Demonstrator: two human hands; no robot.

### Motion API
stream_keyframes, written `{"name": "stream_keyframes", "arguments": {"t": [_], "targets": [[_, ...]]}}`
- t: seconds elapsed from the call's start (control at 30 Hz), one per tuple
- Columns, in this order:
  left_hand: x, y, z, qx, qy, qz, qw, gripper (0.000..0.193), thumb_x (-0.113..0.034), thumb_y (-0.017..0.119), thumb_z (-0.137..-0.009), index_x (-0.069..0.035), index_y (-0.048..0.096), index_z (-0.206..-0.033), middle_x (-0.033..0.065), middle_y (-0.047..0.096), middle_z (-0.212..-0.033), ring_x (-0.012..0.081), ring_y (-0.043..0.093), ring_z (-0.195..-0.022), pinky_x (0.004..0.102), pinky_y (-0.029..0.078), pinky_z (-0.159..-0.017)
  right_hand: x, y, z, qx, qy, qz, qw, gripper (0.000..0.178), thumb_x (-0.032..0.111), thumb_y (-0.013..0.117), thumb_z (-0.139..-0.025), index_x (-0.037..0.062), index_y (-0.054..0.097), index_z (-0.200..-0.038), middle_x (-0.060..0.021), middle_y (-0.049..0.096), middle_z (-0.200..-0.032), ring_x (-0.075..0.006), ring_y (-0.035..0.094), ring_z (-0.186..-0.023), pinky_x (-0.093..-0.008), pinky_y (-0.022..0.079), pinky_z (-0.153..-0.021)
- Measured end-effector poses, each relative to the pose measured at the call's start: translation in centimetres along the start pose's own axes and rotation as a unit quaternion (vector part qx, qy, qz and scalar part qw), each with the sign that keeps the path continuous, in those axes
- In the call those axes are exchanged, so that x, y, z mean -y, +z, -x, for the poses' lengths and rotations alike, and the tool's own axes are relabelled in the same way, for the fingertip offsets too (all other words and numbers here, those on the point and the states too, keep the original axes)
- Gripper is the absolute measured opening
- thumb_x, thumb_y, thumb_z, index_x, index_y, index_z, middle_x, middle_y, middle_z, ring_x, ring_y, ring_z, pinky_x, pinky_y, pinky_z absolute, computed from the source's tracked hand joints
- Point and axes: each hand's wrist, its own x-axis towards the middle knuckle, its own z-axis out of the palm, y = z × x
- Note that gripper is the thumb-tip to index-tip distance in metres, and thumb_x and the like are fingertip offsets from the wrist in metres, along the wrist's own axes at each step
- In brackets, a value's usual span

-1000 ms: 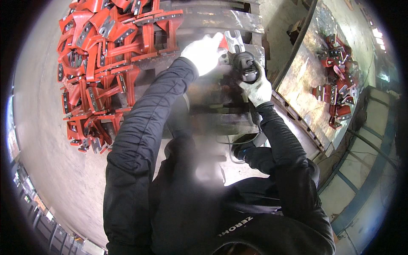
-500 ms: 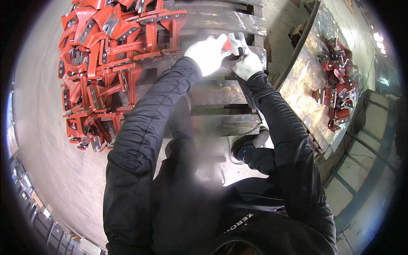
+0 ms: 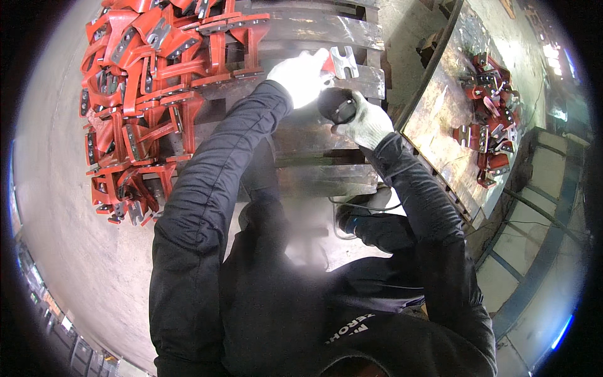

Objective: The person uses an angle grinder to smooth the edges of red metal parts. They pick up each part from a pile on a wooden pallet, grind its edges while holding it with a gloved hand, and place it back on the pallet.

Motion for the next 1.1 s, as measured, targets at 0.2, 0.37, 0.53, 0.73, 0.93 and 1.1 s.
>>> {"name": "stream_keyframes", "arguments": {"t": [0.2, 0.37, 0.53, 0.73, 0.93, 1.1], "targets": [[-0.3, -0.8, 0.4, 0.013, 0.016, 0.004, 1.000, 0.051, -0.032, 0.054, -0.100, -0.002, 0.040, -0.140, 0.0296, 0.061, -0.120, 0.0433, 0.067, -0.103, 0.0471, 0.056, -0.088, -2.2, 1.9, 0.1, -0.116, 0.058, -0.037, 0.991, 0.088, 0.044, 0.082, -0.077, 0.0144, 0.040, -0.149, -0.0227, 0.071, -0.113, -0.0400, 0.070, -0.102, -0.0444, 0.056, -0.087], [0.2, -0.1, 0.7, -0.011, 0.012, 0.011, 1.000, 0.050, -0.033, 0.054, -0.100, -0.002, 0.042, -0.137, 0.0301, 0.063, -0.116, 0.0434, 0.067, -0.103, 0.0477, 0.056, -0.086, 0.0, 1.1, -0.1, -0.070, 0.052, -0.064, 0.994, 0.089, 0.036, 0.085, -0.071, 0.0129, 0.044, -0.147, -0.0215, 0.070, -0.117, -0.0375, 0.070, -0.107, -0.0416, 0.056, -0.091], [0.1, -0.1, 0.5, -0.021, 0.026, 0.002, 0.999, 0.049, -0.033, 0.054, -0.100, -0.002, 0.042, -0.136, 0.0310, 0.063, -0.115, 0.0441, 0.067, -0.102, 0.0483, 0.056, -0.086, -1.9, 1.7, -2.2, -0.131, 0.064, -0.074, 0.987, 0.090, 0.038, 0.088, -0.068, 0.0115, 0.048, -0.144, -0.0213, 0.071, -0.115, -0.0357, 0.071, -0.103, -0.0416, 0.056, -0.089], [-0.4, -0.3, 0.2, 0.010, -0.006, 0.004, 1.000, 0.059, -0.036, 0.058, -0.098, -0.004, 0.041, -0.145, 0.0275, 0.061, -0.122, 0.0414, 0.065, -0.106, 0.0455, 0.053, -0.091, -3.5, 2.1, -4.0, -0.141, 0.024, -0.084, 0.986, 0.093, 0.039, 0.090, -0.067, 0.0118, 0.047, -0.145, -0.0189, 0.071, -0.114, -0.0357, 0.070, -0.105, -0.0408, 0.056, -0.092], [-0.3, -0.4, 0.2, 0.019, -0.007, 0.015, 1.000, 0.059, -0.037, 0.057, -0.099, -0.004, 0.040, -0.145, 0.0274, 0.061, -0.122, 0.0416, 0.066, -0.105, 0.0456, 0.053, -0.092, -1.9, 1.0, -4.5, -0.071, 0.029, -0.038, 0.996, 0.093, 0.033, 0.092, -0.068, 0.0113, 0.046, -0.145, -0.0191, 0.068, -0.122, -0.0323, 0.069, -0.110, -0.0393, 0.054, -0.095], [0.3, 0.3, 0.5, -0.035, 0.018, 0.012, 0.999, 0.046, -0.034, 0.054, -0.100, -0.003, 0.043, -0.131, 0.0305, 0.062, -0.115, 0.0463, 0.066, -0.100, 0.0495, 0.056, -0.085, -2.8, 1.4, -6.7, -0.142, -0.031, -0.035, 0.989, 0.077, 0.036, 0.072, -0.085, 0.0189, 0.037, -0.152, -0.0190, 0.072, -0.113, -0.0352, 0.071, -0.103, -0.0415, 0.056, -0.091]]}}
